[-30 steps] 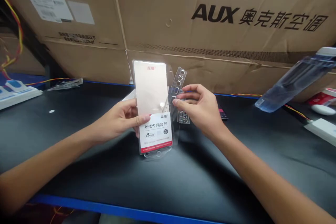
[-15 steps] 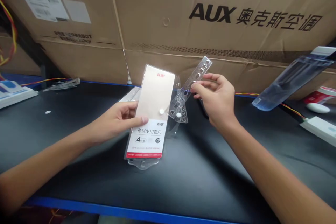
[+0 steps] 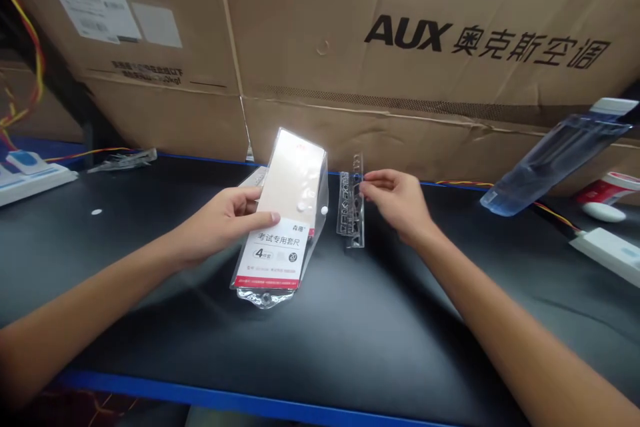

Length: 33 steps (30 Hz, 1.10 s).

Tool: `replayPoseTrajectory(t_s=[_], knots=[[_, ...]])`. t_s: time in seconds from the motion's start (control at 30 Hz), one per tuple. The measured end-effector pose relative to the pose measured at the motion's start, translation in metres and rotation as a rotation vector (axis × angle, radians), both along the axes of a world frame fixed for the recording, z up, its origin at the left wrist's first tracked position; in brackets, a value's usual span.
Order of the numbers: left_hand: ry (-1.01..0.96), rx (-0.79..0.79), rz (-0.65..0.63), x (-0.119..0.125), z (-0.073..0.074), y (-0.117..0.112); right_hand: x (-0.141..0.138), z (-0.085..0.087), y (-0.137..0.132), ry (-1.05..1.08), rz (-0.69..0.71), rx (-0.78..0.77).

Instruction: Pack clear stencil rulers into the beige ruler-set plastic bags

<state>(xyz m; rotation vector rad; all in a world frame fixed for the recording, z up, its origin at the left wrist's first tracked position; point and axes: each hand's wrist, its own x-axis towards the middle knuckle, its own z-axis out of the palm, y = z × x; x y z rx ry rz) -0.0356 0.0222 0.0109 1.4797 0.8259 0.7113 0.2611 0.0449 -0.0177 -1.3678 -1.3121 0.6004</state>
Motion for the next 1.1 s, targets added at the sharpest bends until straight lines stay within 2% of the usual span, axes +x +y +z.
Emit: replayPoseTrajectory(t_s=[0.13, 0.3, 0.57, 0.77, 0.83, 0.97, 1.1], knots=[[0.008, 0.003, 0.0, 0.0, -0.001, 0.0, -0.002, -0.013, 0.003, -0.171, -0.005, -0.032], [0.019, 0.002, -0.006, 0.002, -0.002, 0.0, 0.002, -0.016, 0.006, -0.273, 0.027, -0.086], [0.043, 0.003, -0.046, 0.001, -0.006, 0.004, 0.003, -0.003, -0.003, -0.393, 0.252, -0.147], [0.079, 0.017, -0.044, 0.001, -0.003, 0.002, -0.002, 0.017, -0.021, -0.769, 0.479, -0.204], [0.08, 0.024, -0.03, 0.0, -0.003, 0.003, -0.004, 0.019, -0.024, -0.809, 0.525, -0.225], [0.059, 0.021, 0.006, -0.002, -0.004, 0.006, -0.005, 0.015, -0.023, -0.777, 0.542, -0.222], [0.041, 0.002, 0.041, -0.003, -0.002, 0.01, -0.004, 0.012, -0.019, -0.773, 0.483, -0.177]])
